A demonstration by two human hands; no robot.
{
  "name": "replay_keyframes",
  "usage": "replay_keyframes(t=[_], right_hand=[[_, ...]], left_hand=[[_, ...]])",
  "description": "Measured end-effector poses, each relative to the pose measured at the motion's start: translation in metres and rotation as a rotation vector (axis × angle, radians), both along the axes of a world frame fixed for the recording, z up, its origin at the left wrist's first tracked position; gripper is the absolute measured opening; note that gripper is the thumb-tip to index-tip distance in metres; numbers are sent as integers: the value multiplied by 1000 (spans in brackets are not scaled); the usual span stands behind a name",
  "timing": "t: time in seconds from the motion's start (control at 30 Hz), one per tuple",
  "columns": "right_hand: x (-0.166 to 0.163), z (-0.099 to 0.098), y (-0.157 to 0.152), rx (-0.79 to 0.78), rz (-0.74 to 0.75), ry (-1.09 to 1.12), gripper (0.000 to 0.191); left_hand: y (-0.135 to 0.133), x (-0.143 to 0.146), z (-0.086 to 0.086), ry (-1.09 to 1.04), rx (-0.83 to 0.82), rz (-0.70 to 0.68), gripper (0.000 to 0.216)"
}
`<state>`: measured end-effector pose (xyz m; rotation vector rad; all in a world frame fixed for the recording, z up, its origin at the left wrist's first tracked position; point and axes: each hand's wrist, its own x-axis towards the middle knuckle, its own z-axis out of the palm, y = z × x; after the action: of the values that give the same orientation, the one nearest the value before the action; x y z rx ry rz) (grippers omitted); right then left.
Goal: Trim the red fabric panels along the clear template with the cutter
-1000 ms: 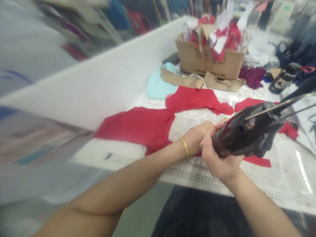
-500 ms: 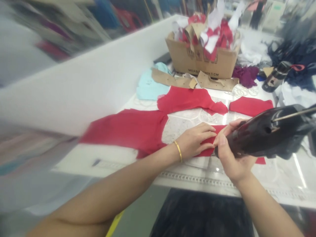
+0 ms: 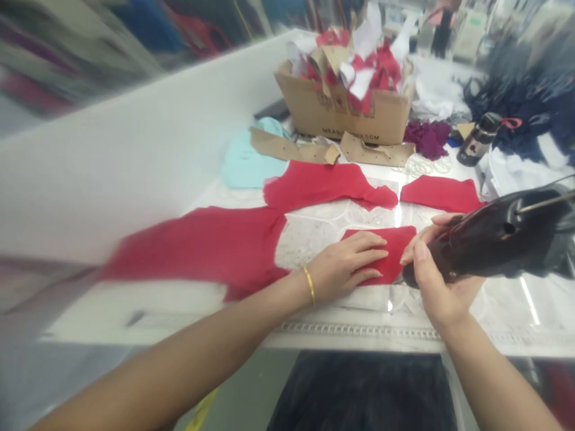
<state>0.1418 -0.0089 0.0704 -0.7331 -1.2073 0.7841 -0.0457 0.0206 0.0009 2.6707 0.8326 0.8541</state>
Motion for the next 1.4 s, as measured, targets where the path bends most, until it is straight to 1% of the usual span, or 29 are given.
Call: replay_keyframes(t=[0.2, 0.37, 0.43, 0.6, 0.77, 0.87, 1.07, 1.23, 1.4], right_hand=[[0, -5, 0, -4, -29, 2, 21], [4, -6, -3, 2, -40, -15, 25], [9, -5, -4, -10, -51, -27, 27], [26, 0, -3, -4, -87, -36, 24], [34, -1, -1, 6, -124, -21, 25], [37, -3, -2, -5, -147, -25, 25], [38, -5, -4, 0, -157, -45, 24], [38, -4, -7, -5, -141, -55, 24], [36, -3, -6, 38, -153, -20, 23]], left_hand=[[-1, 1, 2, 7, -47, -4, 22], [-4, 4, 0, 43, -38, -86, 27], [-5, 4, -1, 82, -45, -112, 32], [-6, 4, -9, 143, -68, -134, 57], [-6, 6, -21, 86, -27, -128, 65], [-8, 7, -22, 91, -29, -146, 69], [-9, 8, -21, 104, -27, -167, 69], [-8, 7, -23, 118, -62, -171, 67], [-8, 6, -21, 115, -53, -175, 65]])
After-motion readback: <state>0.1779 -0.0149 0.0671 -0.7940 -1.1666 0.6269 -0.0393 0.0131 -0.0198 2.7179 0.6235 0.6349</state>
